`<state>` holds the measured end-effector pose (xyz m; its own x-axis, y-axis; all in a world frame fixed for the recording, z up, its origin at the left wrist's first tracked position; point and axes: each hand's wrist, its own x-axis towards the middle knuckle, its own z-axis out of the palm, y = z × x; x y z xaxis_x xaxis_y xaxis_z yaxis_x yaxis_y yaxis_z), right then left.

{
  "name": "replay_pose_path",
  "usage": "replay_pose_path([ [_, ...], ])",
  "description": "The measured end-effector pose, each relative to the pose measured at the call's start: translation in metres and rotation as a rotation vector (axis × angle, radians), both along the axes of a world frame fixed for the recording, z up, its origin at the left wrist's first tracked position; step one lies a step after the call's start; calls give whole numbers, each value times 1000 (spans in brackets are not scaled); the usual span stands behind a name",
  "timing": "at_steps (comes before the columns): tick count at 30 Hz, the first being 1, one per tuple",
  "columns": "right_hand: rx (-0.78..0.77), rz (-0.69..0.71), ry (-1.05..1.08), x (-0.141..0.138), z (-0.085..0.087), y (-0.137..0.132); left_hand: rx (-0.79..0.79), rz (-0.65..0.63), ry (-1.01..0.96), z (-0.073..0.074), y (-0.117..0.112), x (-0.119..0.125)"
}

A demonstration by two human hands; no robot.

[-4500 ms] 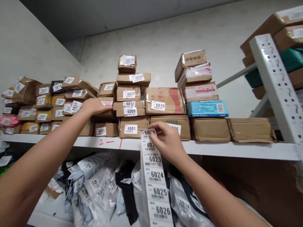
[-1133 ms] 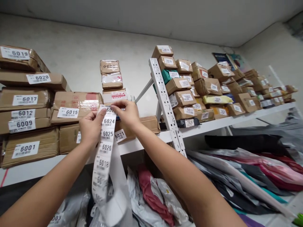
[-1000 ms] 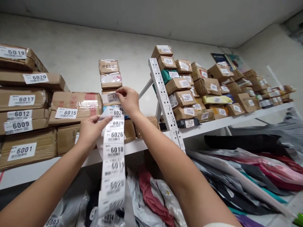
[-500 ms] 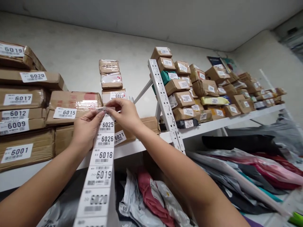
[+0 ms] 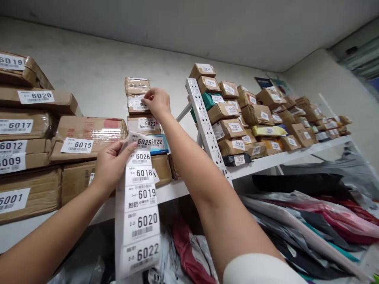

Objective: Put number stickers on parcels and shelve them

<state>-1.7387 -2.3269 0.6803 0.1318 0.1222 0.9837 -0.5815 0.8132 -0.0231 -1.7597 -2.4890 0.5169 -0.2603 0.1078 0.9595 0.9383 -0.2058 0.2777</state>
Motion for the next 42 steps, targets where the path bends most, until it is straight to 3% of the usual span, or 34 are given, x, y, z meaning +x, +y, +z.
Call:
replay_pose_path([
  [2, 27, -120, 67, -2, 2, 3, 15, 14, 53, 1, -7, -3],
  [5, 90, -104, 153, 9, -22, -2, 44, 32, 74, 9, -16, -7],
  [9, 282, 236, -199, 35, -71, -16, 69, -121, 38, 21, -16, -7],
  [11, 298, 415, -327, 42, -89, -21, 121, -171, 19, 26, -11, -4],
  [14, 175, 595, -355, 43, -102, -25, 206, -55, 48, 34, -3, 0],
  [16, 125, 633, -354, 39, -101, -27, 247, 65, 89, 39, 0, 1],
  [18, 132, 573, -290, 34, -91, -28, 254, 113, 95, 42, -1, 1],
  [20, 155, 444, -143, 28, -67, -25, 234, 106, 83, 42, -2, 0],
  [24, 125, 158, 157, 12, 16, -11, 152, 94, 90, 34, -4, 0],
  [26, 113, -2, 159, 3, 56, -3, 114, 78, 93, 28, -4, 1],
  [28, 112, -146, 106, -4, 81, 2, 98, 80, 102, 24, -5, 1],
  [30, 105, -257, 57, -8, 88, 3, 89, 84, 115, 21, -7, 0],
  [35, 22, -435, 51, -4, 76, -7, 60, -25, 112, 18, -8, -6],
  [42, -18, -420, 41, -21, 89, -15, 66, 8, 129, 14, -10, -5],
])
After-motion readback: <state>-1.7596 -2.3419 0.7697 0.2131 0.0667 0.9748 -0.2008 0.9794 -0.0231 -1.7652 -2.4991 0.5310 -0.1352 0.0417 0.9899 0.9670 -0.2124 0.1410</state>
